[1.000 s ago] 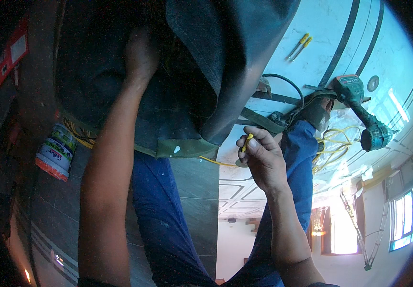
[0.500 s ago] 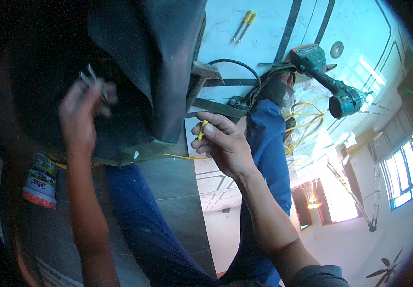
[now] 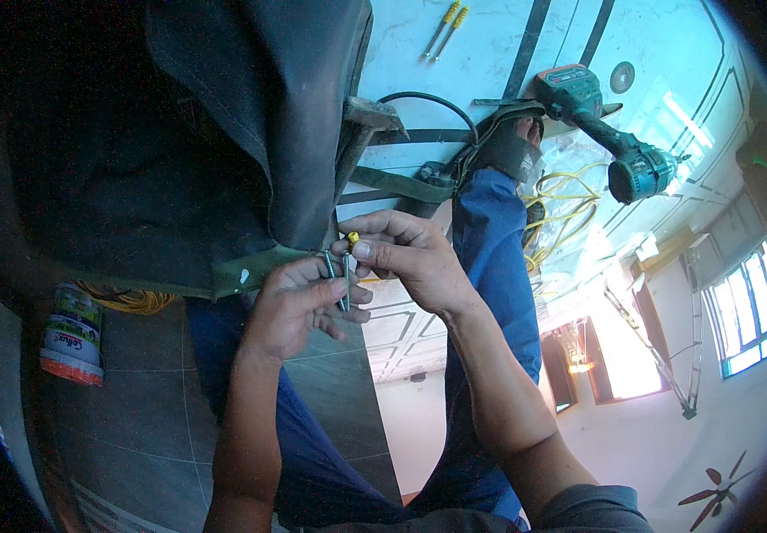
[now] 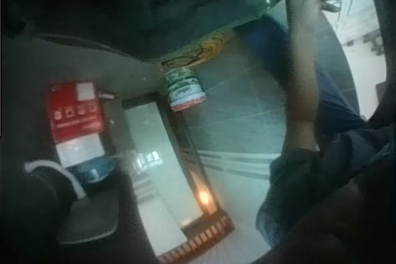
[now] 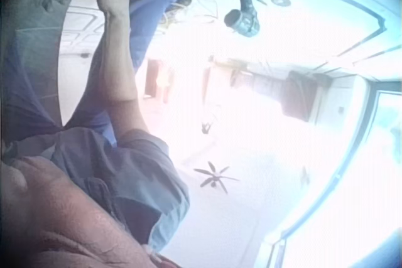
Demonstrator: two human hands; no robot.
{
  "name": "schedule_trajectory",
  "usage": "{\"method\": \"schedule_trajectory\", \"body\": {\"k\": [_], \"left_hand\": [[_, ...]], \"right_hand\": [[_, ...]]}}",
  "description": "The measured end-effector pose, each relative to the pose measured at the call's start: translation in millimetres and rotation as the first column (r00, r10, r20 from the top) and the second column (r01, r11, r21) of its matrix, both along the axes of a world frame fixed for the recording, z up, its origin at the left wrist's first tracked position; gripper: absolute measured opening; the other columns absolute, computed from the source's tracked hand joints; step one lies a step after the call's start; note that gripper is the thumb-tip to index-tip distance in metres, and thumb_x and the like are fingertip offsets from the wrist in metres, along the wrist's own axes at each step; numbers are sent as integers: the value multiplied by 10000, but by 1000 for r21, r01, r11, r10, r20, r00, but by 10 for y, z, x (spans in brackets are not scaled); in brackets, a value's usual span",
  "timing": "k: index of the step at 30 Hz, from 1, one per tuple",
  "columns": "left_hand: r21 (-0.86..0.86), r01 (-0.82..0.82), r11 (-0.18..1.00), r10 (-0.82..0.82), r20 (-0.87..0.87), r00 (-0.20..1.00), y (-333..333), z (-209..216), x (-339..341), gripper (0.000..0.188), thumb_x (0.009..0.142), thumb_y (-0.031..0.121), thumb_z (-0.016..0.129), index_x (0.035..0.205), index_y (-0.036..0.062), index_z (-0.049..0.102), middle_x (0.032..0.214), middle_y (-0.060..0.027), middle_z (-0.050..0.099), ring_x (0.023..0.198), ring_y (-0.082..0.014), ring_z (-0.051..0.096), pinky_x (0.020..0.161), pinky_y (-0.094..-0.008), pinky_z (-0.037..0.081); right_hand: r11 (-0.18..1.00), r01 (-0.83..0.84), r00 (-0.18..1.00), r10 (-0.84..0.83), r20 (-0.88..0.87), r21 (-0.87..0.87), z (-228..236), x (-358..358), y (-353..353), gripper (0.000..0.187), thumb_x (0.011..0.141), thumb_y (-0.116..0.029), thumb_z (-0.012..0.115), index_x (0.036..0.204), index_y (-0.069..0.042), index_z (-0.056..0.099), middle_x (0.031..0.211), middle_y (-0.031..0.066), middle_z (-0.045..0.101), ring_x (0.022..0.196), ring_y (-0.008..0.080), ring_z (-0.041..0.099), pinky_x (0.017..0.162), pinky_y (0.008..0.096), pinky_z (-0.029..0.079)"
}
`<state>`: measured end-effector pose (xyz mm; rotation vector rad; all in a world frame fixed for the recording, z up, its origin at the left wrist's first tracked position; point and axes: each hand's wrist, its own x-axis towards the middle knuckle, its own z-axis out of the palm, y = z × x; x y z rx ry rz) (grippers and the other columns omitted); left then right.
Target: The person organizes tools and materials on the floor, handling a yellow extension cord, a power drill, and a tool bag. They plug in the cord, retrieve a screwdriver from the bag, and move around the room while carrying the drill and cord.
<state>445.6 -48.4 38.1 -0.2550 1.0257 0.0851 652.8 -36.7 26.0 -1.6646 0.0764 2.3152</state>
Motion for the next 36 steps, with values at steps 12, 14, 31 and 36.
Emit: {"method": "schedule_trajectory", "body": {"k": [12, 14, 31, 36], "left_hand": [[498, -123, 858, 366, -426, 827, -52, -63, 49, 225, 989, 214, 682, 1068, 6, 714, 869, -79, 724, 838, -130, 682, 774, -258, 530], [506, -101, 856, 369, -462, 807, -58, -63, 72, 220, 987, 211, 687, 1058, 4, 713, 878, -76, 727, 833, -126, 682, 765, -257, 530], [513, -133, 848, 385, -423, 820, -84, 11, 258, 174, 959, 85, 694, 1100, -17, 704, 975, -66, 698, 884, -105, 666, 758, -259, 528], [530, 209, 822, 93, -486, 869, -42, -1, 33, 156, 956, 69, 678, 1086, -13, 703, 959, -102, 716, 873, -160, 692, 742, -297, 540]], "right_hand": [[985, -174, 984, 173, 29, 19, 18, -17, 23, 272, 921, -164, 747, 1131, 9, 729, 985, 69, 724, 895, 129, 667, 822, 281, 540], [977, -199, 980, 198, 24, 74, 46, -48, 34, 266, 919, -164, 751, 1115, 15, 731, 976, 69, 724, 900, 125, 663, 831, 282, 535], [723, -538, 843, 452, 293, 433, 45, 5, -9, 164, 936, -150, 707, 989, -1, 667, 905, 74, 618, 847, 168, 618, 732, 341, 499], [520, -668, 740, 542, 399, 533, 99, 76, 135, 147, 929, -127, 678, 997, 0, 644, 887, 133, 609, 811, 302, 632, 718, 394, 507]]}}
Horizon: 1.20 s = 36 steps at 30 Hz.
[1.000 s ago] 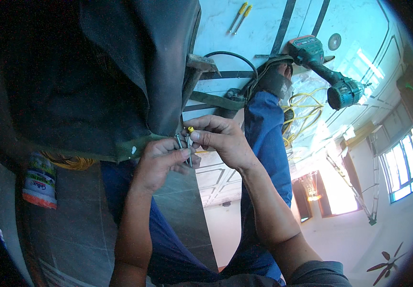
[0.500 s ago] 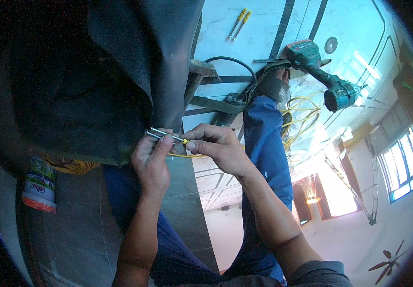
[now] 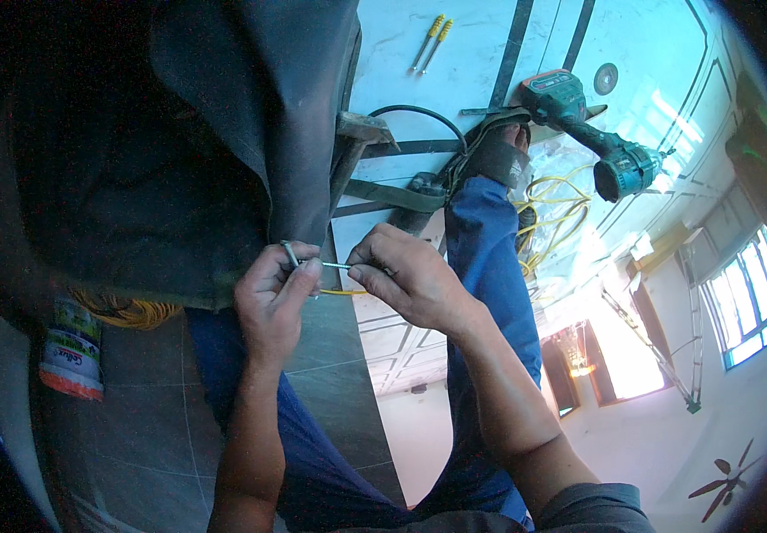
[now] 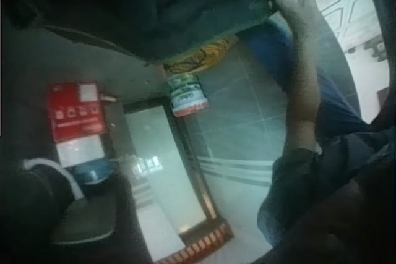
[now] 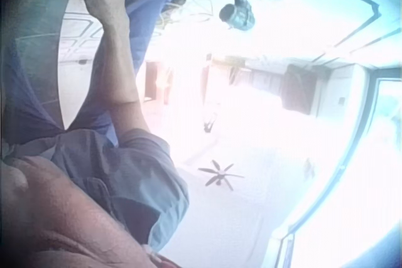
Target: The person organizes tools and materials on the floor, handling a yellow extension cord, a power drill, and a tool bag. They plug in the cord, retrieve a screwdriver from the bag, and move around the room while carrying the drill and cord.
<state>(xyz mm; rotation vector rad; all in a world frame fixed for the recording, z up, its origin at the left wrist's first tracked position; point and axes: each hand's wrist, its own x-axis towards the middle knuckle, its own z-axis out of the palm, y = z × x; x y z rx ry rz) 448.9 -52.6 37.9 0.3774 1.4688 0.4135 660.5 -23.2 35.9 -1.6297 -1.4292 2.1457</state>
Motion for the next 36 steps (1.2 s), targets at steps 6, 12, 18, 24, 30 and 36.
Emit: {"method": "schedule_trajectory", "body": {"k": [6, 12, 18, 24, 30, 36], "left_hand": [[53, 576, 815, -571, -87, 816, 157, 55, -53, 177, 948, 115, 682, 1059, -19, 713, 931, -185, 711, 800, -258, 702, 706, -366, 526], [-290, 454, 842, -272, 499, 823, -72, -44, 115, 270, 1023, 213, 605, 1043, -33, 715, 753, -60, 640, 703, -134, 595, 632, -306, 471], [-344, 279, 897, 49, 702, 710, -335, 8, 315, 296, 1060, 242, 560, 988, -15, 687, 725, 14, 571, 577, -46, 474, 513, -180, 382], [-202, 300, 932, -57, 738, 672, -114, 118, 267, 271, 1045, 208, 580, 1004, -32, 701, 685, -6, 562, 588, -62, 467, 516, -223, 357], [-151, 283, 947, -69, 766, 639, -86, 187, 307, 260, 1026, 196, 605, 1005, -44, 705, 730, -48, 630, 631, -92, 546, 550, -262, 411], [205, 268, 942, -336, 498, 800, -65, 345, 365, 170, 962, 125, 658, 987, -40, 689, 816, -149, 698, 715, -220, 661, 620, -358, 492]], "right_hand": [[969, -244, 962, 240, 127, 21, 89, 112, 50, 159, 936, -154, 658, 1027, -25, 639, 824, 138, 601, 781, 347, 642, 707, 450, 517], [775, -561, 827, 537, 166, 290, 249, 291, 200, 207, 894, -126, 680, 1083, -56, 635, 837, 104, 552, 815, 302, 621, 720, 438, 492], [772, -604, 770, 629, -105, 200, 441, 571, 373, 186, 896, -108, 677, 1059, -35, 627, 874, 111, 556, 808, 304, 610, 716, 424, 492], [437, -662, 642, 750, 159, 609, 467, 636, 655, 223, 853, -263, 714, 1005, -133, 617, 759, -17, 515, 674, 152, 556, 604, 323, 441], [313, -670, 527, 839, 135, 674, 513, 614, 797, 206, 898, -327, 680, 959, -167, 564, 746, -27, 476, 648, 135, 512, 572, 317, 393], [411, -629, 520, 853, -36, 660, 541, 591, 796, 205, 952, -291, 658, 887, -127, 554, 686, -9, 472, 577, 157, 508, 554, 359, 414]]}}
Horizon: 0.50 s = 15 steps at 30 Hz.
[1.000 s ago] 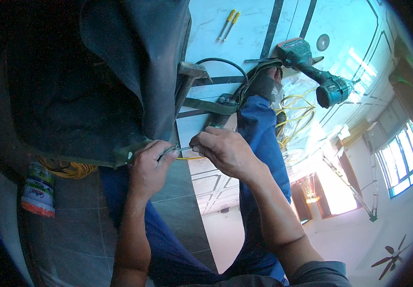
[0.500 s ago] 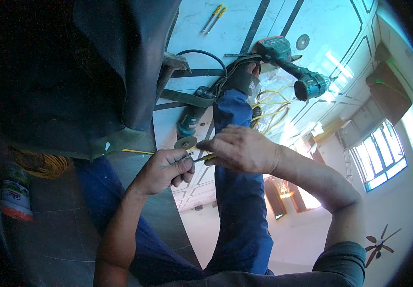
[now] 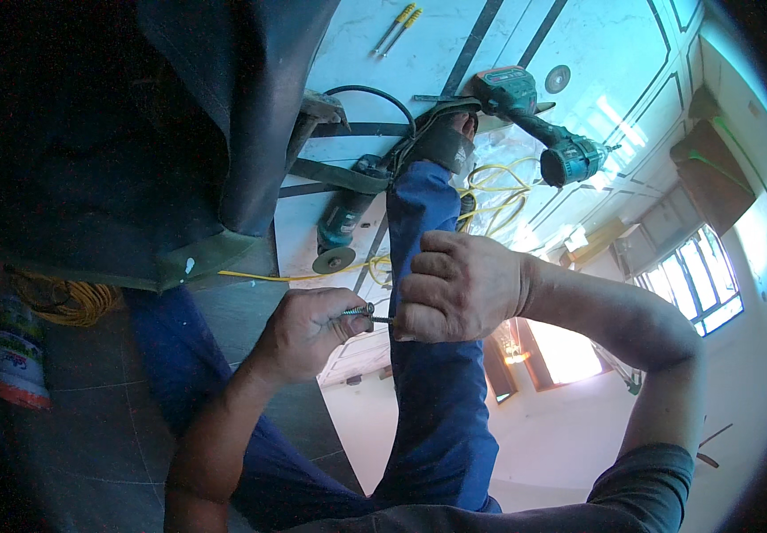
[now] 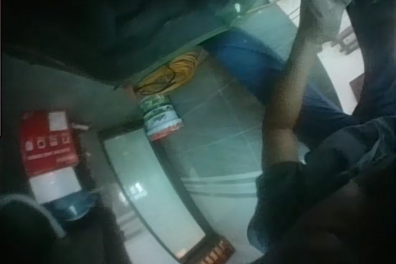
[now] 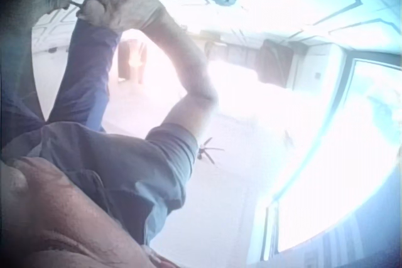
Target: The person organizes tools and materials on the floor, handling a yellow extension cord, a power drill, and a tool bag. They plug in the cord, retrieve a screwdriver from the bag, and move around the room while carrying the drill and cord.
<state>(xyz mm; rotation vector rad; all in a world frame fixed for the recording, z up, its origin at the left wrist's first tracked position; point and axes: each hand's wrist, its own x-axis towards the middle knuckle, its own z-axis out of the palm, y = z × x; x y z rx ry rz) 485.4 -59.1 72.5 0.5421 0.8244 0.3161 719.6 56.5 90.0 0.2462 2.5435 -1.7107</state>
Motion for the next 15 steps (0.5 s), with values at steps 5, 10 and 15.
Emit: {"method": "schedule_trajectory", "body": {"k": [5, 10, 15], "left_hand": [[514, -102, 852, 278, -278, 920, -124, 0, 75, 70, 896, 42, 671, 939, -13, 663, 780, -150, 665, 697, -280, 665, 592, -375, 486], [619, 152, 771, 100, -353, 930, -213, -45, 119, 119, 868, 20, 687, 979, -1, 648, 809, -137, 661, 714, -280, 678, 586, -383, 519], [643, 19, 766, 421, -523, 741, -63, -325, 44, 339, 883, 37, 712, 1217, 11, 667, 1027, -147, 711, 867, -292, 716, 719, -380, 581]], "right_hand": [[290, 852, 499, -199, 843, -436, 463, -203, -338, 326, 1027, -294, 591, 819, -48, 542, 644, 37, 451, 522, 168, 495, 469, 335, 402], [-719, 665, 335, 531, 778, 204, 438, -42, -502, 349, 1040, -340, 518, 845, -56, 573, 645, 12, 495, 487, 154, 443, 423, 290, 343], [-310, 918, 155, -293, 944, -247, -201, 457, -646, 322, 1029, -339, 518, 922, -47, 601, 693, 27, 520, 547, 154, 466, 529, 290, 397]]}}
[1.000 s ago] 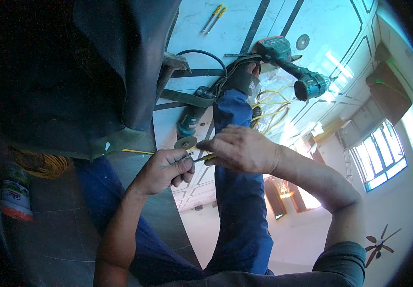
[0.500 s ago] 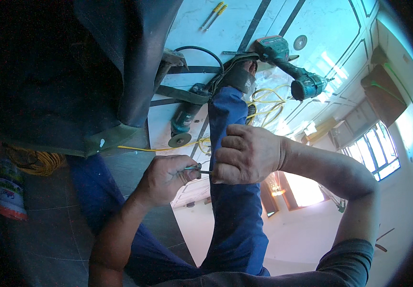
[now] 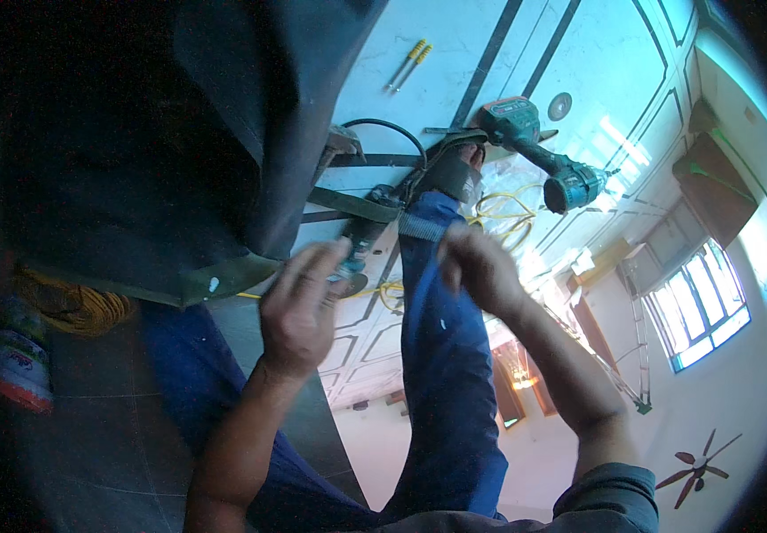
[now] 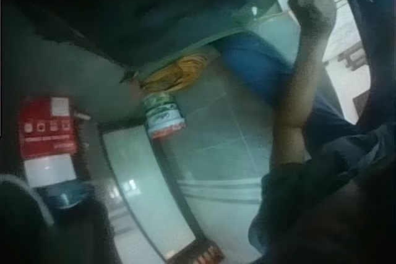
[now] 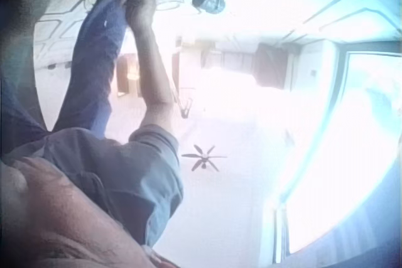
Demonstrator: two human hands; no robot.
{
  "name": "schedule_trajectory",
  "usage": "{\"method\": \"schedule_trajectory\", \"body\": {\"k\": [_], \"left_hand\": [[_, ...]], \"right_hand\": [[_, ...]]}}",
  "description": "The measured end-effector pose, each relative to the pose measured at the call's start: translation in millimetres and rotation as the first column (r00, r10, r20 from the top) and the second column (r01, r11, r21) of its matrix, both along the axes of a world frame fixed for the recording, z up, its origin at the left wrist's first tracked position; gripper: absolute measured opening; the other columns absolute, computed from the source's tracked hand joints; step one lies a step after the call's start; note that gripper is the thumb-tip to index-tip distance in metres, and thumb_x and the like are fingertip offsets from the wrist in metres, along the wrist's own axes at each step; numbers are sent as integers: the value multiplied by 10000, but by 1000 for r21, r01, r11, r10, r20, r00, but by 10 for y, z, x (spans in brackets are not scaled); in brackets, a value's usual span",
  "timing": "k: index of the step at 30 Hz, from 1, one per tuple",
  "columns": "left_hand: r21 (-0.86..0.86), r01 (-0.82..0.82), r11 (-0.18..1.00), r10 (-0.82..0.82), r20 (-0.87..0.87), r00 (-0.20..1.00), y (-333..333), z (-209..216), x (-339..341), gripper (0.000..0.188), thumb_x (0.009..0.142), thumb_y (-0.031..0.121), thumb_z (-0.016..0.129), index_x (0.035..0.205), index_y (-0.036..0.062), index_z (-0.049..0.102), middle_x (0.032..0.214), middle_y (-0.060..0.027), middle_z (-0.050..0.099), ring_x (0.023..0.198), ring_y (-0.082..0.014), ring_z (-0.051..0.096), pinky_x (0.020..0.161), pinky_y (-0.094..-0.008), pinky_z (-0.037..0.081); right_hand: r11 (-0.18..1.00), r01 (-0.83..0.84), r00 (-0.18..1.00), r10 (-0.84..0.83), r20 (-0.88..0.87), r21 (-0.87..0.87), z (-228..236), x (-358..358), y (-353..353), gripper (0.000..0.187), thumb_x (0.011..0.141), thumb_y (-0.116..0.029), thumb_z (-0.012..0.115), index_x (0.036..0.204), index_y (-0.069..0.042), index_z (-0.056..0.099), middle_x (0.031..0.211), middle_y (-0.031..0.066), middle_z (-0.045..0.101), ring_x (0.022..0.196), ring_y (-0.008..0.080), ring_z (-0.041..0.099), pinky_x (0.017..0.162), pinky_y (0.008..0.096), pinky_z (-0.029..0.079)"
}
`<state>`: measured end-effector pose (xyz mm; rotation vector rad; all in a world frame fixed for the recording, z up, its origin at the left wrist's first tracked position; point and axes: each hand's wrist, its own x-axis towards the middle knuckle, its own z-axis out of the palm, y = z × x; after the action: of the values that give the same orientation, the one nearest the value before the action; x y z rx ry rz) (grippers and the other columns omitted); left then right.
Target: The person organizes tools and materials on the floor, handling a yellow extension cord, a power drill, and a tool bag. They plug in the cord, retrieve a screwdriver from the bag, and move around the room while carrying the drill and cord.
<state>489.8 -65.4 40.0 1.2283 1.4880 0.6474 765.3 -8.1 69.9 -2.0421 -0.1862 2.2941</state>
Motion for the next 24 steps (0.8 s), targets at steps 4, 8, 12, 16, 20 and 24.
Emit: {"method": "schedule_trajectory", "body": {"k": [4, 8, 12, 16, 20, 24], "left_hand": [[-261, -154, 953, 173, 51, 984, 33, 23, -109, 364, 909, 51, 714, 1269, 17, 670, 983, -159, 737, 879, -313, 733, 770, -383, 586], [-334, -233, 914, 284, 113, 952, 71, -20, -156, 259, 994, 145, 639, 1207, 6, 686, 1037, -182, 748, 929, -314, 745, 793, -379, 583], [-394, -374, 840, 465, 166, 870, 156, -74, -334, 221, 1053, 204, 561, 1161, 23, 629, 986, -153, 754, 882, -252, 755, 747, -346, 599], [-445, -573, 688, 691, 162, 704, 199, -122, -512, 236, 1089, 250, 480, 1130, 37, 573, 928, -115, 724, 766, -124, 699, 642, -239, 517], [-563, -631, 534, 829, 203, 520, 212, -189, -613, 284, 1084, 323, 507, 1092, 53, 597, 934, -86, 716, 743, -111, 682, 655, -226, 493], [-655, -618, 436, 877, 154, 455, 232, -188, -704, 310, 1066, 351, 547, 1053, 51, 627, 923, -103, 742, 759, -136, 709, 668, -245, 510]], "right_hand": [[873, 258, 919, -354, 175, 414, -1224, -30, 392, 338, 1034, -351, 518, 1058, -29, 618, 830, 55, 630, 713, 152, 573, 642, 284, 430], [932, 11, 782, -234, 578, 362, -1996, -190, 833, 350, 1020, -405, 589, 1128, -89, 692, 974, 21, 694, 824, 141, 626, 699, 311, 452], [944, -98, 671, -170, 721, 314, -1819, -455, 904, 457, 969, -455, 668, 1173, -47, 668, 1025, 69, 695, 807, 160, 647, 687, 303, 457], [514, -273, 832, -298, 468, 813, -814, -1298, 962, 304, 1025, -271, 616, 1107, 16, 675, 975, 113, 696, 788, 155, 644, 676, 290, 499], [82, -554, 796, 343, 498, 829, -336, -2554, 1148, 176, 943, -136, 656, 1010, 27, 660, 929, 185, 645, 794, 269, 666, 732, 383, 535], [-25, -762, 543, 520, 659, 647, -1400, -3179, 1327, 242, 895, -87, 663, 1127, -24, 684, 1071, 222, 671, 901, 339, 688, 786, 429, 555]]}}
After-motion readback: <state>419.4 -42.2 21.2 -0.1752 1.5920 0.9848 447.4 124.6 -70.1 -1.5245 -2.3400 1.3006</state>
